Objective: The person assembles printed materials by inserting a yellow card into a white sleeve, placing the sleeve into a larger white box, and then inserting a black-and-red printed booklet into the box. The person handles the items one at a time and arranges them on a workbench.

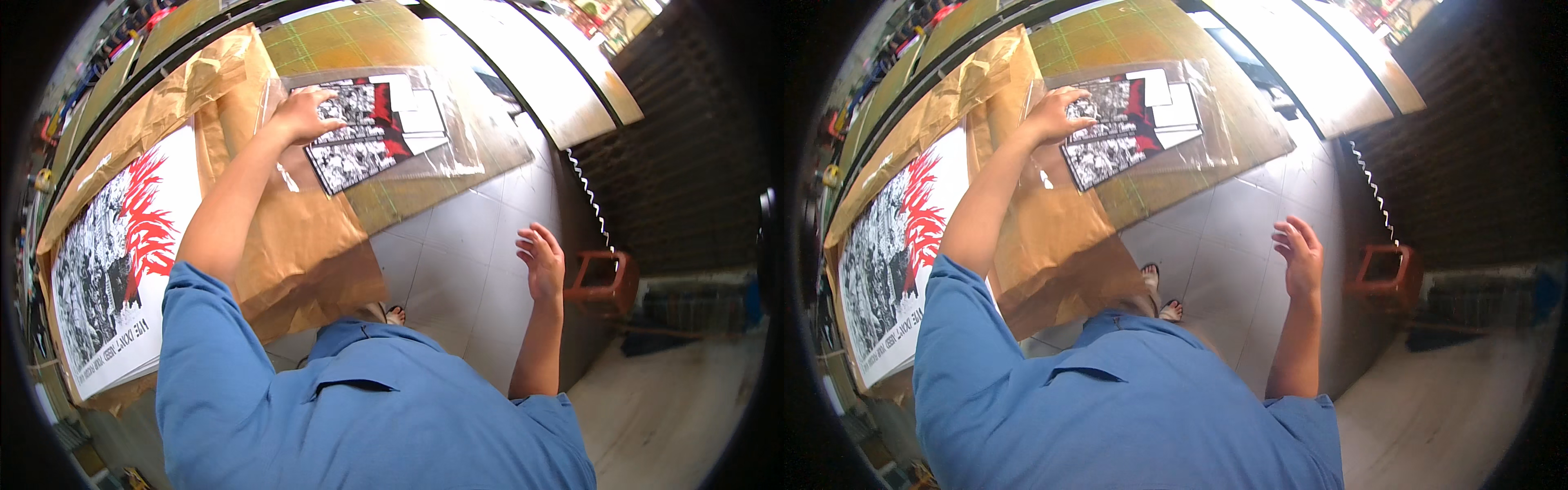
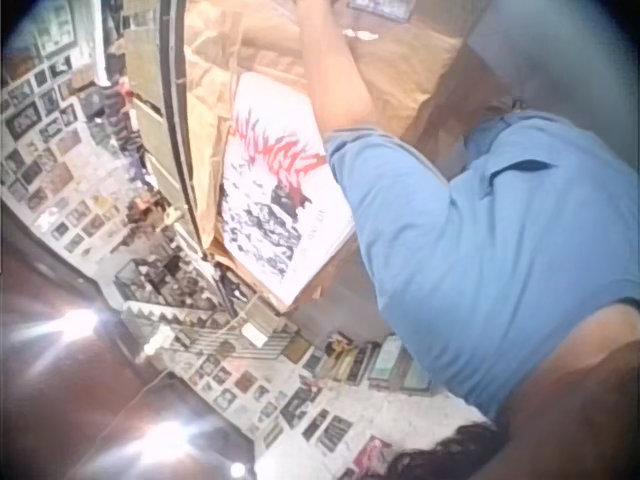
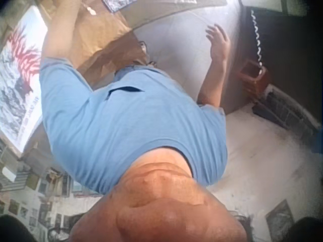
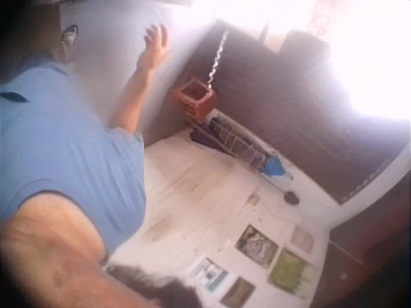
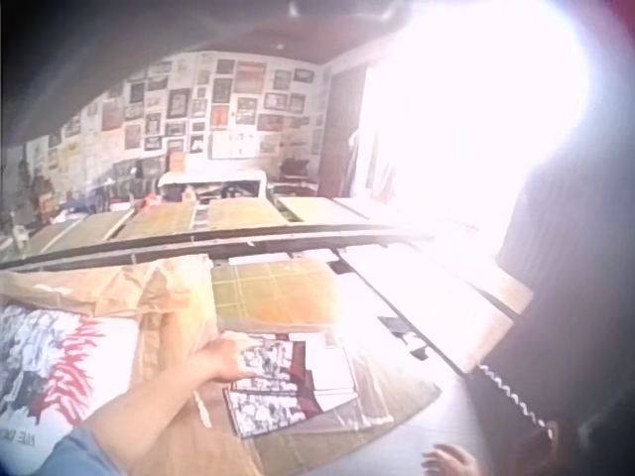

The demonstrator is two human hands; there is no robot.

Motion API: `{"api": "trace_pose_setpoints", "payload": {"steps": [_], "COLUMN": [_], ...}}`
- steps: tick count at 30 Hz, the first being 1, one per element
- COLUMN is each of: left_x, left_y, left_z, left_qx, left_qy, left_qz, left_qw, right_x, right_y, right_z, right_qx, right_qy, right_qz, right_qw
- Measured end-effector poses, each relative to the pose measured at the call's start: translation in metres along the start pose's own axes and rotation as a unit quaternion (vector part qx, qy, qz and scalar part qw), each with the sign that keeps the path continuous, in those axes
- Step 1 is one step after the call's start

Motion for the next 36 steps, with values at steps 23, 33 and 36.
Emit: {"api": "trace_pose_setpoints", "payload": {"steps": [23, 33, 36], "left_x": [0.008, 0.013, 0.003], "left_y": [-0.009, -0.004, 0.001], "left_z": [-0.066, -0.061, -0.058], "left_qx": [-0.116, -0.167, -0.207], "left_qy": [-0.084, -0.064, -0.005], "left_qz": [0.031, 0.037, 0.093], "left_qw": [0.989, 0.983, 0.974], "right_x": [0.166, 0.17, 0.165], "right_y": [-0.087, -0.066, -0.062], "right_z": [-0.184, -0.222, -0.222], "right_qx": [-0.051, -0.014, -0.021], "right_qy": [-0.343, -0.395, -0.395], "right_qz": [-0.008, 0.063, 0.034], "right_qw": [0.938, 0.916, 0.918]}}
Point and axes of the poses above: each hand's wrist, its own z-axis away from the middle knuckle, its own x-axis out of the palm, y = z × x, the point moved 3 cm from there along -z, towards the middle knuckle, and after that the axes turned 11 degrees about z, right-handed, at the moved point
